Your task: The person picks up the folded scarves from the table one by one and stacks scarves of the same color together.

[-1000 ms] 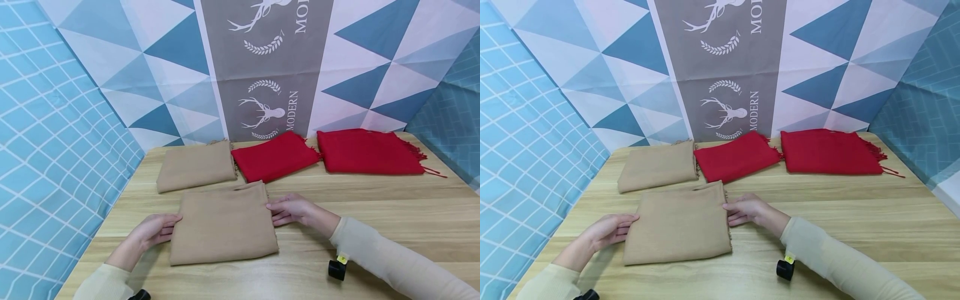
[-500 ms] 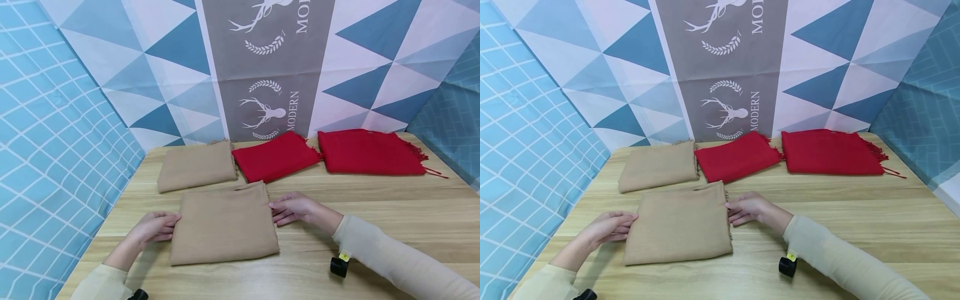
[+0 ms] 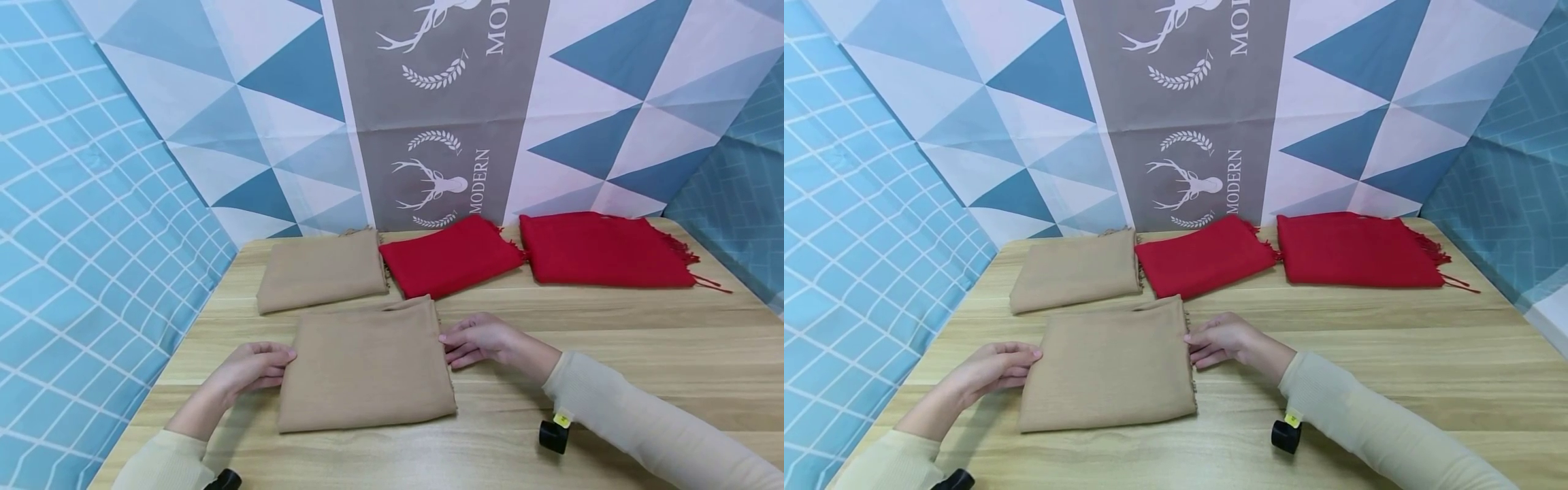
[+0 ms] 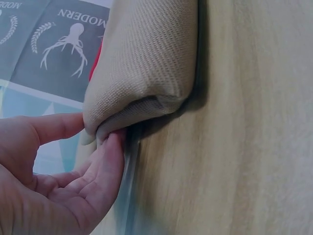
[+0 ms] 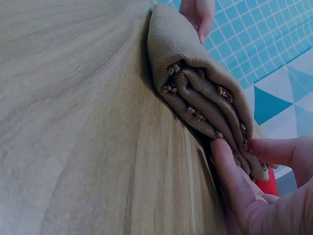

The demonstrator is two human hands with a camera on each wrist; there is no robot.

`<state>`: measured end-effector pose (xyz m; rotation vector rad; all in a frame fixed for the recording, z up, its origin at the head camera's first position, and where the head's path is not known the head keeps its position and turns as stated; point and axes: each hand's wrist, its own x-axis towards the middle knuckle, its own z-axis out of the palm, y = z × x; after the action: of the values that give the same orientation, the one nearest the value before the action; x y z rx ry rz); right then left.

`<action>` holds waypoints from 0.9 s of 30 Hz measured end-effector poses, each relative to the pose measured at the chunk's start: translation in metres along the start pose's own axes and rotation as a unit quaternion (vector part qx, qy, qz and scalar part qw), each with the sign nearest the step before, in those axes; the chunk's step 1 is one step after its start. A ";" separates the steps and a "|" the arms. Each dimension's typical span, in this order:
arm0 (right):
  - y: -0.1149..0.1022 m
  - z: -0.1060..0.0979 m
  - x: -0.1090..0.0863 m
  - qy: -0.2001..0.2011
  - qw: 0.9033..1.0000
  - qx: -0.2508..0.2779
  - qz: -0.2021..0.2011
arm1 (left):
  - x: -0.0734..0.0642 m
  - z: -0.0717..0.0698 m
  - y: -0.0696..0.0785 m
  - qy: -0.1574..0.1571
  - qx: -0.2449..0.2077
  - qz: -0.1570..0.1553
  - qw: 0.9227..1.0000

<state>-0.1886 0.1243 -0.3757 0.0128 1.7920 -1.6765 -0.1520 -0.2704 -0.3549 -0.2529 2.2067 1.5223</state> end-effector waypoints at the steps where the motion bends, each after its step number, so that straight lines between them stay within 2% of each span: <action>1: 0.000 0.000 0.000 0.000 1.000 0.000 0.000 | 0.000 0.000 0.000 0.000 -0.002 0.001 1.000; 10: 0.001 0.001 -0.001 -0.001 1.000 0.004 0.000 | 0.002 0.004 0.002 0.022 -0.010 0.002 1.000; 27: 0.001 0.007 -0.005 -0.003 1.000 -0.002 0.000 | 0.004 0.002 0.005 0.038 0.008 -0.002 0.999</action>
<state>-0.1813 0.1206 -0.3741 0.0046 1.7912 -1.6705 -0.1574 -0.2665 -0.3530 -0.3148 2.2734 1.5157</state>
